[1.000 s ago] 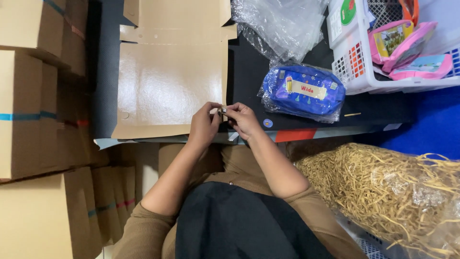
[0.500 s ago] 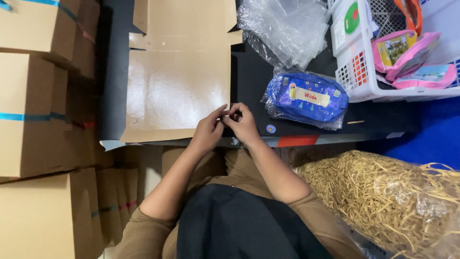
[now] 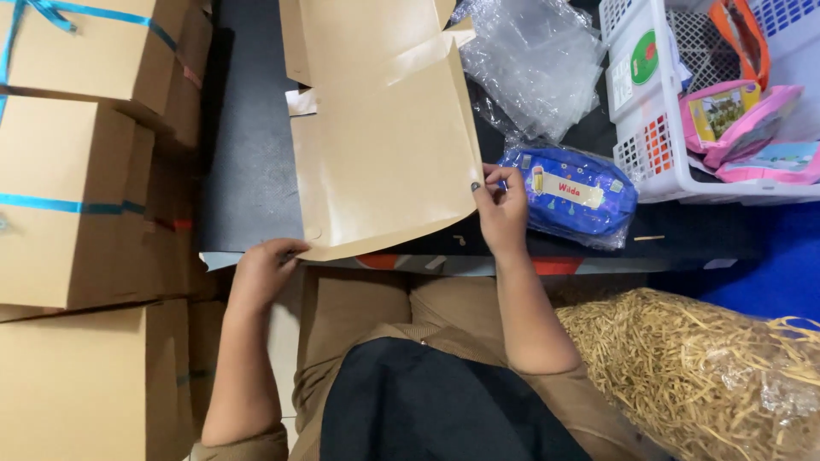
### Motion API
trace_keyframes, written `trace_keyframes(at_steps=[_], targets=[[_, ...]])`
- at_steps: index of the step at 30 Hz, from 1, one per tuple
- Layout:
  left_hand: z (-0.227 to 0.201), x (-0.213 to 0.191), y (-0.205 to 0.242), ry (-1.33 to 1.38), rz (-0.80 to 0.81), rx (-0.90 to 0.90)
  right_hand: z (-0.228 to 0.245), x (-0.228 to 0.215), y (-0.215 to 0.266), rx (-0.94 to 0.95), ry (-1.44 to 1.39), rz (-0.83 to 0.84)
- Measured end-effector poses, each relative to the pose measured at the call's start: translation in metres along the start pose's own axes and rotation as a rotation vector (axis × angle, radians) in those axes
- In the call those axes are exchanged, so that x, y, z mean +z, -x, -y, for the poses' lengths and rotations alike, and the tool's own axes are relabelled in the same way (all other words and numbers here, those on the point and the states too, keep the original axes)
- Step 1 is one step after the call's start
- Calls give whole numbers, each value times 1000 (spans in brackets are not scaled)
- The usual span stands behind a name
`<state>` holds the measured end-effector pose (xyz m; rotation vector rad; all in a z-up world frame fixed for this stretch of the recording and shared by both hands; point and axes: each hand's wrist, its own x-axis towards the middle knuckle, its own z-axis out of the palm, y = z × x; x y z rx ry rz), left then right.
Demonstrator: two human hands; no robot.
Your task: The person assembles a flat cardboard box, inserts shredded paper filler, and places two blue pencil cases inside before closing the box. The person then individually wraps two pink pencil cases in clear plastic film.
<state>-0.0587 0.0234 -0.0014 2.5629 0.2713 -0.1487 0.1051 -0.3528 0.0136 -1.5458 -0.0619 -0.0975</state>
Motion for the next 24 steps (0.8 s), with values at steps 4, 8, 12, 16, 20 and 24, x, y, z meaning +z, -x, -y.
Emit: trace_keyframes(at_steps=[4, 8, 12, 16, 20, 24], targets=[[-21, 24, -13, 236, -109, 6, 16, 6, -8, -86, 166, -67], [-35, 45, -30, 393, -210, -68, 33, 39, 14, -684, 645, -16], [-62, 36, -29, 439, -269, -124, -5, 88, 53, -637, 641, 486], [-69, 40, -32, 455, -311, -143, -22, 127, 77, -571, 677, 659], [-66, 50, -36, 472, -364, -140, -34, 142, 75, -651, 755, 611], [-66, 50, -41, 489, -356, -138, -35, 146, 71, -492, 744, 573]])
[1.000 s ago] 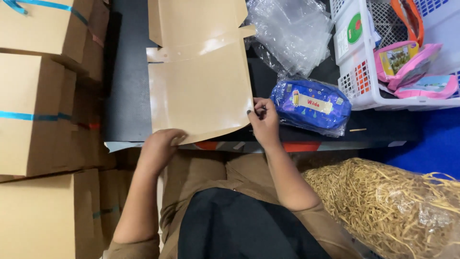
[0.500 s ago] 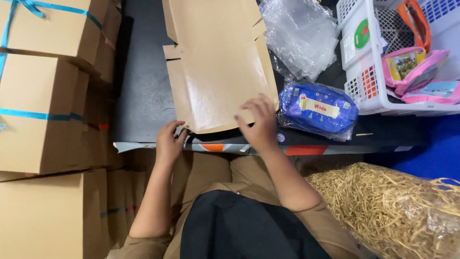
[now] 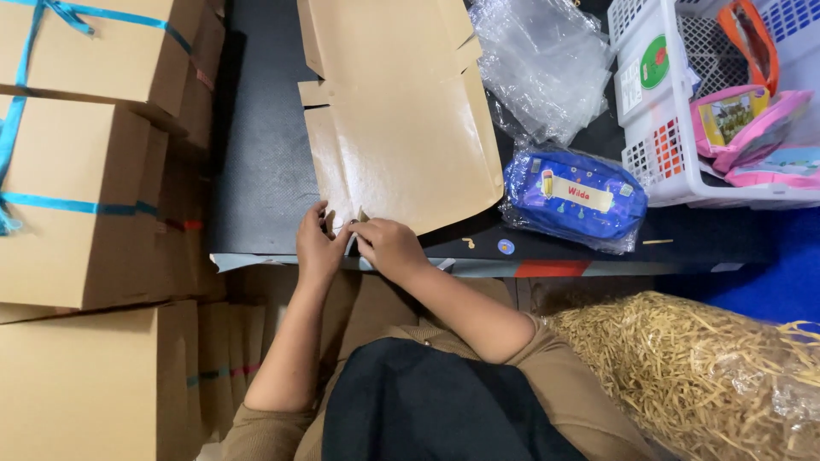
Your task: The person assembles a flat cardboard box, inserts shredded paper filler, and places two blue pencil cases inside before closing the box. The person then individually wraps two pink pencil cases in clear plastic film.
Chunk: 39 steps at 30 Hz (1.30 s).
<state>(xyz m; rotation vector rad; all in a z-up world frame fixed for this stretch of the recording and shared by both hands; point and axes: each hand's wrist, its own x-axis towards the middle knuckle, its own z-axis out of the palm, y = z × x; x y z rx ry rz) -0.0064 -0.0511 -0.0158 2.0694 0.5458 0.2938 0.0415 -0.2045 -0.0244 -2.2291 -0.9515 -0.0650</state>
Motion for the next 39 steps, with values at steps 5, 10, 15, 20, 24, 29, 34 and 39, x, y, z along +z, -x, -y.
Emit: trace_keyframes(at_steps=[5, 10, 15, 20, 24, 29, 34, 39], targets=[[16, 1, -11, 35, 1, -51, -12, 4, -6, 213, -204, 12], [27, 2, -11, 269, 4, -128, -17, 1, -10, 355, -359, 38], [9, -9, -9, 317, 129, -211, -21, 0, -14, 521, -499, 104], [26, 10, -13, 360, 140, -228, -19, -1, -19, 569, -482, 130], [10, 7, -9, 398, 130, -248, -20, -3, -20, 614, -498, 137], [21, 11, -12, 291, 132, -202, -14, -13, -21, 634, -546, 171], [23, 16, -11, 348, 109, -237, -22, -10, -29, 669, -571, 160], [24, 17, -13, 371, 100, -273, -23, -22, -44, 695, -543, 282]])
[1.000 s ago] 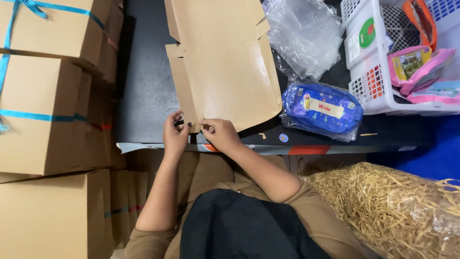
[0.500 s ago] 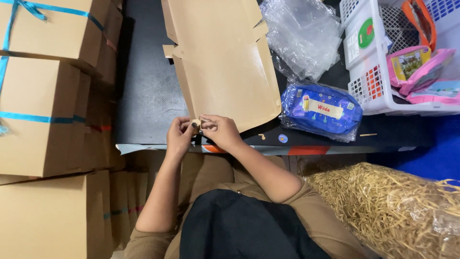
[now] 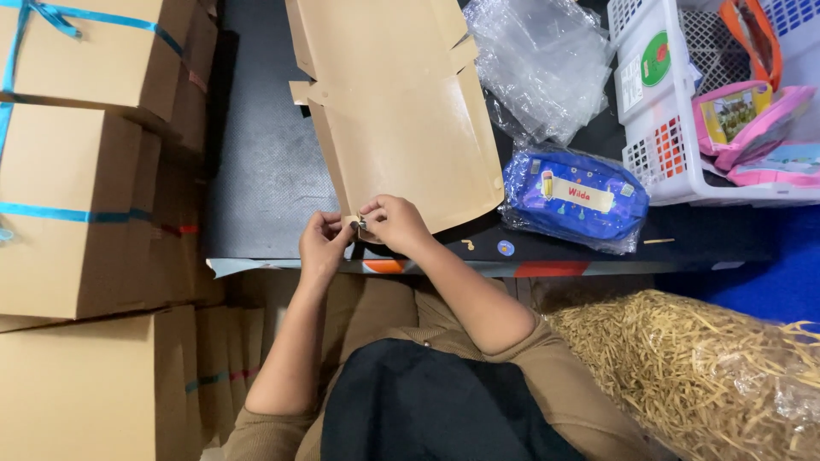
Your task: The person assembles a flat cardboard box, inserts shredded paper filler, and places two blue pencil cases inside before closing the box. The person then individually wraps two pink pencil cases in clear plastic film.
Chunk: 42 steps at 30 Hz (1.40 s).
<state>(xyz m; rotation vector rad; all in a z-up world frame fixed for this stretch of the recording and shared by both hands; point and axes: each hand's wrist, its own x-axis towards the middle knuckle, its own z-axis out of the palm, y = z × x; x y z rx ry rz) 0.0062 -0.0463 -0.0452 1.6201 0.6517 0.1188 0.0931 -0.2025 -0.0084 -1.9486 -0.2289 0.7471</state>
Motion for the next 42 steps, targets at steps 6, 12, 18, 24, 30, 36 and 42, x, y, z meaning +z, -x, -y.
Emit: trace_keyframes(at_steps=[6, 12, 18, 24, 30, 36, 42], targets=[[13, 0, -2, 108, 25, -60, 12, -8, -3, -42, 233, 28], [13, 0, -5, 245, 14, -121, 2, 1, -17, 3, -56, 131], [23, -5, -9, 242, -4, -116, -14, 9, -26, 67, -256, 126], [27, -3, -12, 249, -39, -121, -21, 16, -30, 98, -451, 140], [2, -9, 4, 246, 11, -123, -13, 9, -20, 116, -514, 148], [-8, -6, 16, 293, 50, -135, -19, 7, -21, 103, -511, 150], [-10, -9, 18, 355, 57, -157, -14, 3, -10, 126, -583, 189]])
